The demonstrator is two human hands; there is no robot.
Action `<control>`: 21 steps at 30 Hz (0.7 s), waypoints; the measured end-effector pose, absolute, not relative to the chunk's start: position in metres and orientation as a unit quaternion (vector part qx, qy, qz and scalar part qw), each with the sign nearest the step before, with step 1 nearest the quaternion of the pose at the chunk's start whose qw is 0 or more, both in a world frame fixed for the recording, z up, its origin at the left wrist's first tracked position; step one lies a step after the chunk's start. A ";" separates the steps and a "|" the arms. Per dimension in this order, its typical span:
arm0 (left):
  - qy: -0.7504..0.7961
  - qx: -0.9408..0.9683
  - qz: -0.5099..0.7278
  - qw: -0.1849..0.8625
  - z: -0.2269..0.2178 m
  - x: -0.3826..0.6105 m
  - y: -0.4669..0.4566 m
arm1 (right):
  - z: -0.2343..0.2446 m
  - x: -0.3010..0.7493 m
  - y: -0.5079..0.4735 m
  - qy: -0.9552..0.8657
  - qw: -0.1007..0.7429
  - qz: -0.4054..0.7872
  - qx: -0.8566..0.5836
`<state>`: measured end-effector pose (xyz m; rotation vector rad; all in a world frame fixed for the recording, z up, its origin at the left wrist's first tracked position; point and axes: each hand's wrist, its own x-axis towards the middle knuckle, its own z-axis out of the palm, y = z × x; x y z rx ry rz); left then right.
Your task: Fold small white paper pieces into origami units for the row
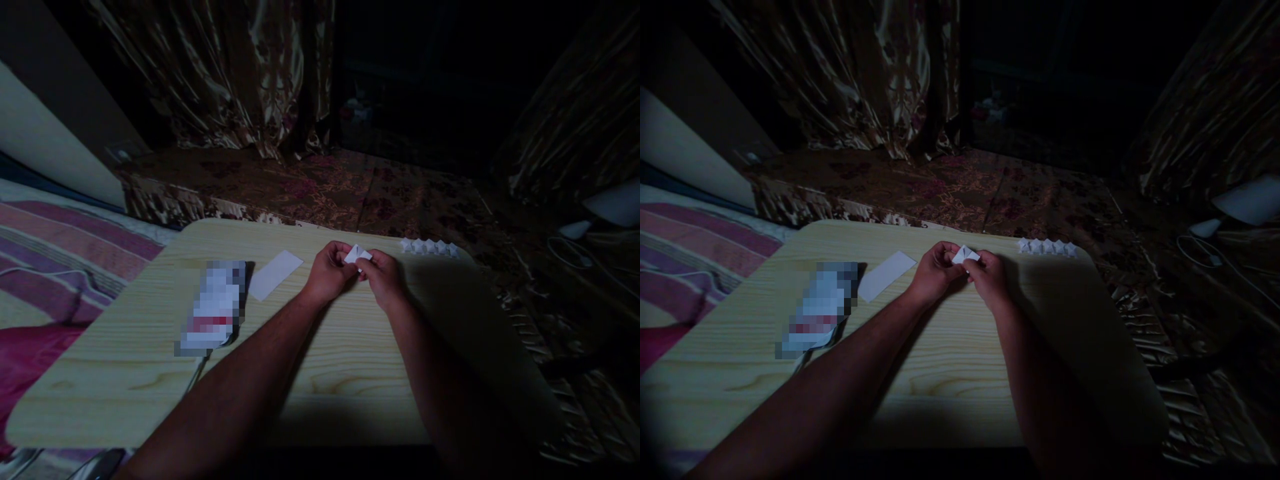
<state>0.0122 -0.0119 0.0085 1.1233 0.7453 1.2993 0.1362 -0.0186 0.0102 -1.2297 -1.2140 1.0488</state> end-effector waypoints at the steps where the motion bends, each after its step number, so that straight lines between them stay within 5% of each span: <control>1: 0.317 0.490 0.556 0.592 0.008 0.013 -0.012 | 0.009 0.137 -0.018 -0.508 0.532 0.438 -0.516; 21: 0.313 0.478 0.555 0.606 0.007 0.014 -0.015 | 0.007 0.129 -0.021 -0.482 0.554 0.469 -0.490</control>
